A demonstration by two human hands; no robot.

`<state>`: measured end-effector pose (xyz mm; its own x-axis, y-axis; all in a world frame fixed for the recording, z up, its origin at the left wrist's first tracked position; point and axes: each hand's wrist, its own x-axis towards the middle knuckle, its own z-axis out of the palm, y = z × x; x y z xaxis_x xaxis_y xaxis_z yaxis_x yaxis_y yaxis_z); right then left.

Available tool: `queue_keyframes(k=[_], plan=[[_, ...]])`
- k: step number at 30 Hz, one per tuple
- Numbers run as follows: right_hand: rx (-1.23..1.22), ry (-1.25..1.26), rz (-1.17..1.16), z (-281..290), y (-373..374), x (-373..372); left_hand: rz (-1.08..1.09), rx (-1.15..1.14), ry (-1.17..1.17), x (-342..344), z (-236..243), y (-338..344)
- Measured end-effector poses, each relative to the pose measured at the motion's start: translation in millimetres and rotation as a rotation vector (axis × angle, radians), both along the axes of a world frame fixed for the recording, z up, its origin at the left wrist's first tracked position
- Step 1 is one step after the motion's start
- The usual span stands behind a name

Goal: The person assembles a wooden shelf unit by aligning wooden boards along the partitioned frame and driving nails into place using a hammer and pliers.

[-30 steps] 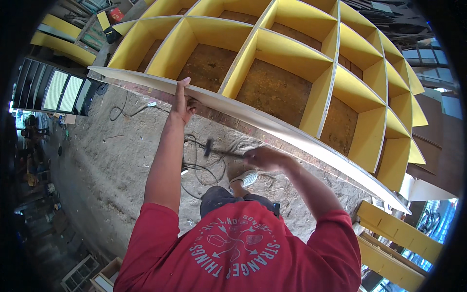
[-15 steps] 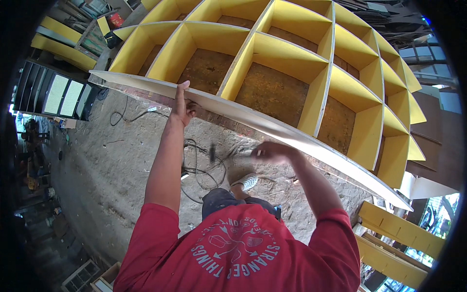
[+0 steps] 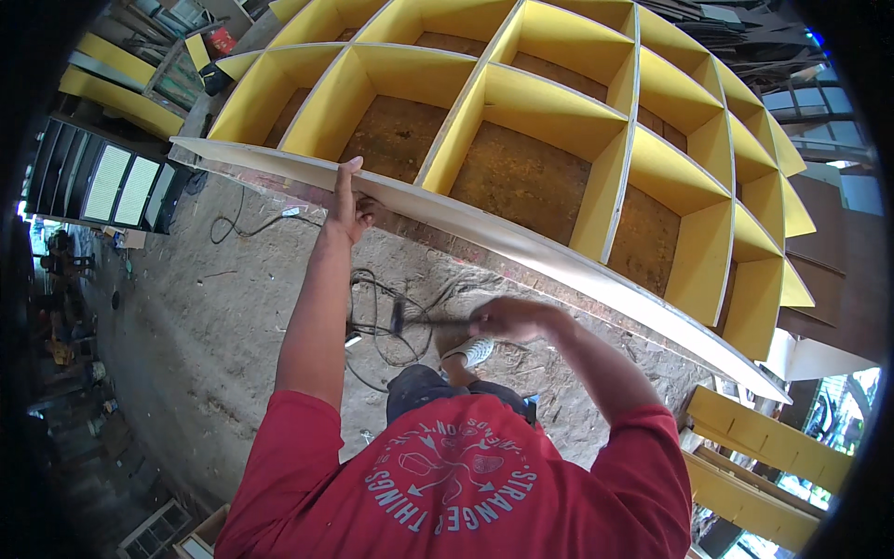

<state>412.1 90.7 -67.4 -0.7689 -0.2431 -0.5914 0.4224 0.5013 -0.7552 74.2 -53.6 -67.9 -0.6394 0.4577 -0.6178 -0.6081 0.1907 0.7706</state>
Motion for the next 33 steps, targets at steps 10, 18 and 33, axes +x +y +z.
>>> queue_keyframes(k=[10,18,33], plan=[[-0.008,0.0,0.083,-11.0,-0.7,7.9,0.016,0.005,-0.006,1.7,0.1,2.2],[0.082,0.036,-0.171,-16.7,8.3,-11.1,0.01,0.018,-0.032,-6.9,-4.3,-0.5],[-0.174,-0.048,0.162,-17.1,6.6,-1.3,0.013,-0.016,0.012,-2.1,-1.1,1.5]])
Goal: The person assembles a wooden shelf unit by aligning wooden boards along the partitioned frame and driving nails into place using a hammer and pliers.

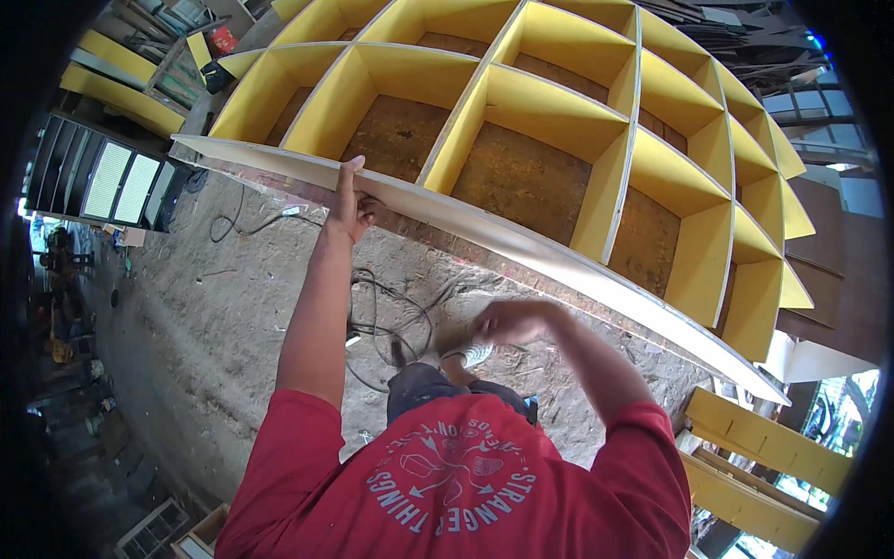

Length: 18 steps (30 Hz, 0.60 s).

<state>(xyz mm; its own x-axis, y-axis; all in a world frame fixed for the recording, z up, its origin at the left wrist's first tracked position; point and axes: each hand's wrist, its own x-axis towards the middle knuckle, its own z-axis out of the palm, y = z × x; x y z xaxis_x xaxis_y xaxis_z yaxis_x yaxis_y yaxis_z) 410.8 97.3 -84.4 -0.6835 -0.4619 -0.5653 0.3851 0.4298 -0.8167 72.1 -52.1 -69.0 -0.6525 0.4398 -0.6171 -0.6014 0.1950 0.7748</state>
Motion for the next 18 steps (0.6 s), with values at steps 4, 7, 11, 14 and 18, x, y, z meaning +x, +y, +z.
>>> queue_keyframes(k=[4,7,11,14,18], plan=[[0.135,-0.015,-0.469,17.2,13.9,-18.0,0.049,0.023,0.032,9.1,4.6,3.6],[0.146,0.107,-0.128,13.9,-3.8,-9.2,-0.017,0.038,-0.031,1.4,3.1,-2.4],[0.047,-0.017,0.008,31.4,-22.6,-0.4,-0.03,0.018,-0.02,2.5,3.2,-2.9],[0.124,0.149,-0.237,7.8,-27.7,30.8,-0.053,-0.006,-0.045,8.3,15.7,1.8],[0.208,0.001,-0.443,9.6,-31.5,63.1,-0.111,-0.1,-0.072,6.1,13.3,-11.4]])
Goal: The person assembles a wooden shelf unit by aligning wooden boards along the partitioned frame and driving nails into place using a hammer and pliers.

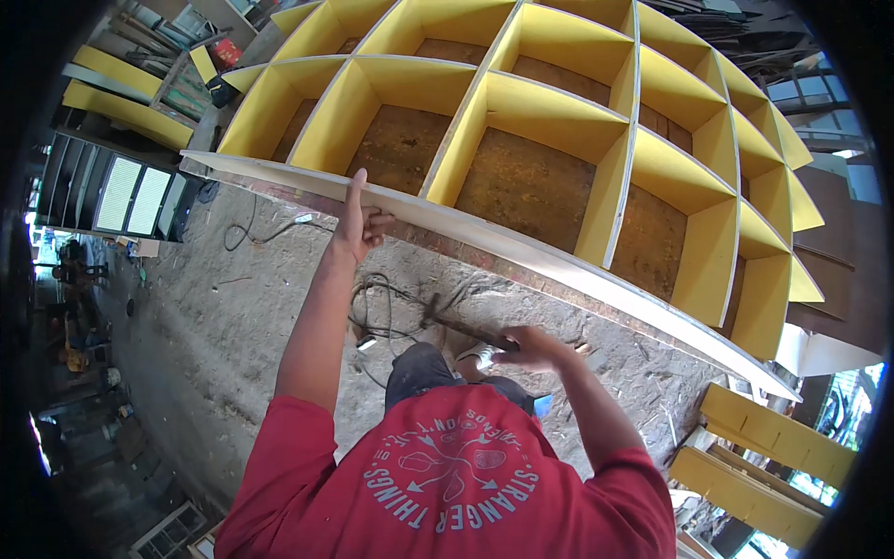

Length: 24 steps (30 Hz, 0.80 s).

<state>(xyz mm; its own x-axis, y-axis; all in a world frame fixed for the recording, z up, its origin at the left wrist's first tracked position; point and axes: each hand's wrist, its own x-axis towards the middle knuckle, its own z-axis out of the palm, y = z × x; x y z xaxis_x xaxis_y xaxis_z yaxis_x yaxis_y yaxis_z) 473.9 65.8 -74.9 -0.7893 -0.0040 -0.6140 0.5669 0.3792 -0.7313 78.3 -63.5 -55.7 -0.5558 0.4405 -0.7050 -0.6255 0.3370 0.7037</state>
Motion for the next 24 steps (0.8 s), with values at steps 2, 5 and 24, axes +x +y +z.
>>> queue_keyframes(k=[2,5,24], plan=[[0.042,0.008,-0.071,-8.7,-2.0,27.7,-0.123,0.009,-0.031,7.0,-3.7,-14.0],[0.071,-0.067,-0.22,-22.6,-16.4,63.7,-0.175,0.216,-0.194,30.8,-41.8,-60.7],[0.101,-0.49,-0.844,0.4,-123.4,-78.7,-0.894,0.309,-0.666,-46.3,-116.4,-32.0]])
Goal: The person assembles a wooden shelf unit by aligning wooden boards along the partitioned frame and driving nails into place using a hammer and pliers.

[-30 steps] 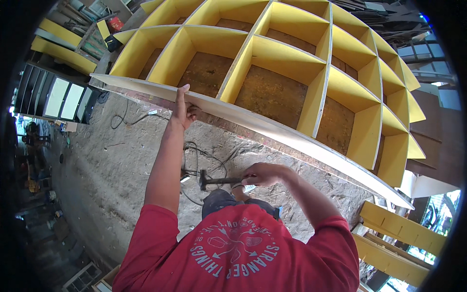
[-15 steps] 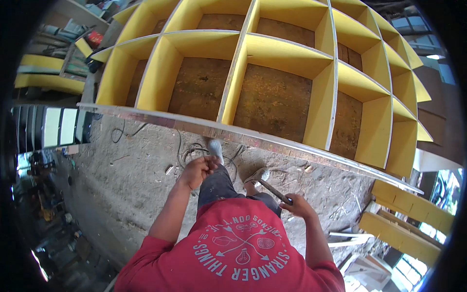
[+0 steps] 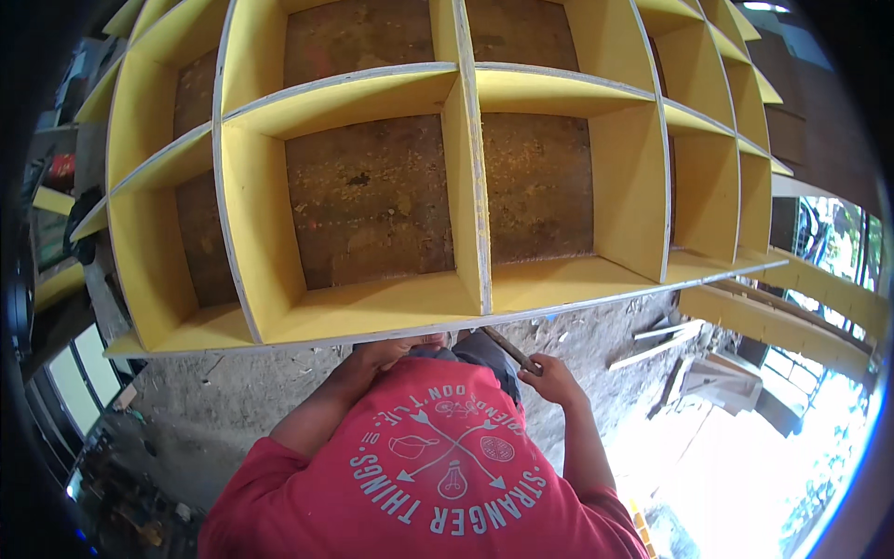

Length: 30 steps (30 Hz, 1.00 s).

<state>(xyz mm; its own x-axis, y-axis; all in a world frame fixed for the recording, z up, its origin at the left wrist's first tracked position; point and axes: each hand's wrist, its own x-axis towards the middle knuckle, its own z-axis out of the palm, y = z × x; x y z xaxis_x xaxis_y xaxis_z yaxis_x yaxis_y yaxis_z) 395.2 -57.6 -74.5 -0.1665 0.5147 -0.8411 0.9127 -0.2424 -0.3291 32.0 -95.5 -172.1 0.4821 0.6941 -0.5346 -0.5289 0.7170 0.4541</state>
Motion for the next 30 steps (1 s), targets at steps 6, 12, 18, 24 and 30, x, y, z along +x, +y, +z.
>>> queue_keyframes(k=[6,12,18,24,30], plan=[[-0.085,-0.01,-0.066,-0.7,-6.8,-21.1,-0.191,0.233,0.408,-14.7,-17.2,-2.0],[-0.018,0.082,0.005,-5.9,-4.1,-2.3,0.132,0.038,0.311,14.0,16.7,22.7],[0.041,0.185,0.144,-15.7,2.8,38.0,0.268,0.13,0.585,39.1,5.9,41.9],[0.14,0.253,0.285,-19.7,-0.8,85.6,0.441,0.131,0.603,62.5,22.6,46.2],[0.195,0.311,0.338,-13.8,-9.8,110.1,0.437,0.12,0.676,68.6,26.4,45.4]])
